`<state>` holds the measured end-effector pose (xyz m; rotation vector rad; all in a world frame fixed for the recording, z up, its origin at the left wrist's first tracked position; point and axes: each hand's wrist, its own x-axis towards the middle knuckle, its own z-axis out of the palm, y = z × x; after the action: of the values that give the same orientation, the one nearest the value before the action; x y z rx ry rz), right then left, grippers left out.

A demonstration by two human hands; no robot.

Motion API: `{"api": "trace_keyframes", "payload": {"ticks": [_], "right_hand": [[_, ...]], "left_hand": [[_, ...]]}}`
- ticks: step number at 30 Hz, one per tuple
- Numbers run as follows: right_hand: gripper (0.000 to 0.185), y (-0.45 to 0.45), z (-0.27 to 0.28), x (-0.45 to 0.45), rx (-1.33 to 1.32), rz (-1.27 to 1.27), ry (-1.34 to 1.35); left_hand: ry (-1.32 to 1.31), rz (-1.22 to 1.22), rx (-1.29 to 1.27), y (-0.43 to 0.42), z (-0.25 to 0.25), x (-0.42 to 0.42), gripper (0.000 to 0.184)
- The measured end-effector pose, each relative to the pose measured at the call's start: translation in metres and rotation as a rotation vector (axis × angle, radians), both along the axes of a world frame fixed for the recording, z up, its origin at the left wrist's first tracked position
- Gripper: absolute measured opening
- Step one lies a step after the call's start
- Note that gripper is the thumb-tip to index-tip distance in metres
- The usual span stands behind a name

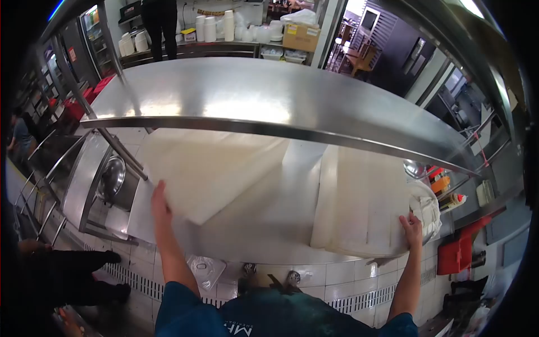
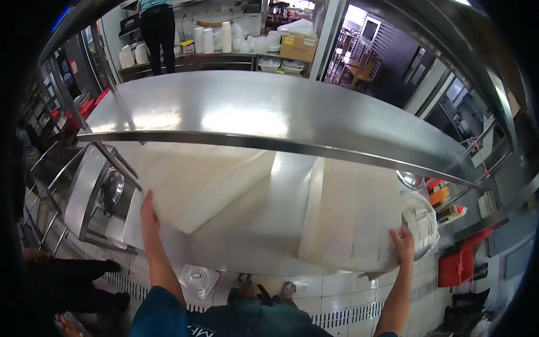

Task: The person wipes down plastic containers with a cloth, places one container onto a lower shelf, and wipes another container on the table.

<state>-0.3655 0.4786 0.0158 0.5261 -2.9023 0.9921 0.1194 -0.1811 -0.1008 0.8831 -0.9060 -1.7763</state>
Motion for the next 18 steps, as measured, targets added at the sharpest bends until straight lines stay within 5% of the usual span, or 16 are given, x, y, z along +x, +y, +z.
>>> {"api": "trace_keyframes", "payload": {"ticks": [2, 7, 18], "right_hand": [[0.039, 0.009, -0.005, -0.011, 0.052, 0.028, -0.092], [0.042, -0.034, 0.010, 0.017, -0.237, 0.242, -0.289], [0.045, -0.167, -0.016, 0.041, -0.452, 0.417, -0.417]], "left_hand": [[-0.216, 0.220, 0.011, 0.052, 0.001, 0.066, 0.055], [-0.036, 0.258, 0.164, 0.198, 0.047, 0.194, 0.058], [0.027, 0.417, 0.145, 0.338, 0.048, 0.258, 0.052]]}}
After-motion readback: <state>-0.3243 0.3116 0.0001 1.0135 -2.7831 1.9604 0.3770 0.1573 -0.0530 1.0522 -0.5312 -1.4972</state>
